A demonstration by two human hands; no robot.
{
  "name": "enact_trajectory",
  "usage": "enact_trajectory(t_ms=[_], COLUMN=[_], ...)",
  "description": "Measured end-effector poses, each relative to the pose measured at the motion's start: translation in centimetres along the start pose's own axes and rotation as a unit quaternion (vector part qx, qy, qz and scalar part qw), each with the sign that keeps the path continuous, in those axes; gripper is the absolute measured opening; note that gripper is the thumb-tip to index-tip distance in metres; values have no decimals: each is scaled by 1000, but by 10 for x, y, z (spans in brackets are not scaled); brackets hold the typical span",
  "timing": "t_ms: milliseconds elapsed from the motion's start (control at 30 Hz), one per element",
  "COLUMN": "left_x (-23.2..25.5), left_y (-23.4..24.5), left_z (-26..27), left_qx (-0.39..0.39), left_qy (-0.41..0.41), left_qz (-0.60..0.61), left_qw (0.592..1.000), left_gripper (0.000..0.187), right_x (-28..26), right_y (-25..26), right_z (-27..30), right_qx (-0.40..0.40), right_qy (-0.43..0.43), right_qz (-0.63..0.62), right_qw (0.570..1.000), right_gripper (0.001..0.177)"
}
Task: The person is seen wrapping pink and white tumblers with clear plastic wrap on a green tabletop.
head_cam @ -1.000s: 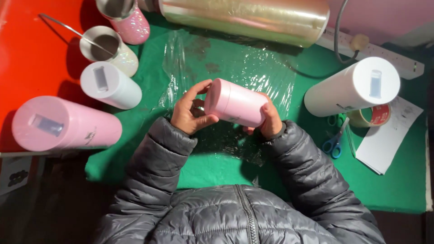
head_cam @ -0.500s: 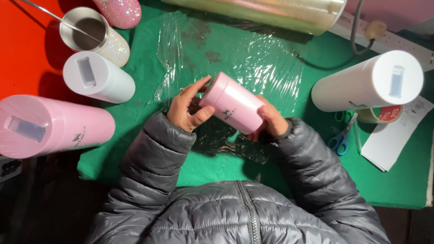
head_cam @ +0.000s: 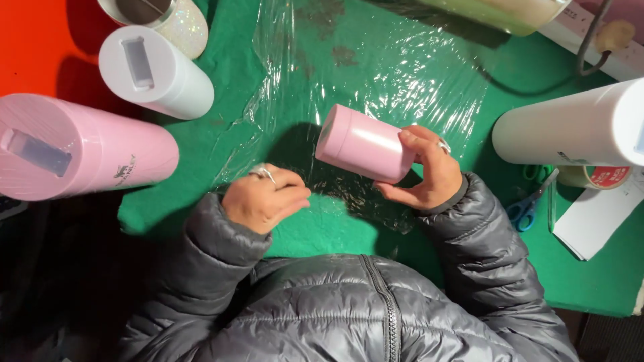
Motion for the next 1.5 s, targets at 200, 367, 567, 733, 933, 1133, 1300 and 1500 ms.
enact_trajectory(t_ms=[200,367,567,733,933,1133,1300,1500], left_x=[8,2,-2,-4,-3,0,2,19], left_y=[-22,-32,-39,-42,-41,-43,-38,-15], left_z=[3,5,6,7,8,7,1,-17], left_qx=[-42,-59,-52,-55,-36,-29,2,59], left_qy=[-39,-28,-32,-21,-34,-33,-14,-42], left_qz=[-25,-21,-23,-35,-15,-40,-31,-43], left_qw=[998,998,998,998,999,998,999,996], left_gripper=[29,24,18,12,10,11,16,22], right_x=[-21,-20,-19,-19,-4,-5,-10,-39], right_y=[-2,-6,-4,-3,-7,-4,0,11], right_z=[-9,-5,-7,-7,-1,-3,-4,-11], right_qx=[11,22,13,9,18,29,26,-15], right_qy=[39,27,11,16,4,-4,-9,33], right_qz=[119,181,187,173,153,164,181,205], right_qw=[992,983,982,985,988,986,983,978], right_gripper=[96,92,91,93,92,92,92,89])
Point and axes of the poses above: each hand's wrist, its own z-axis away from the middle knuckle, its own y-axis out of the back of the hand, x = y × z, the point moved 9 cm from there along -z, towards the middle knuckle, and after that the axes turned 13 degrees about -x, right-handed, at the moved point
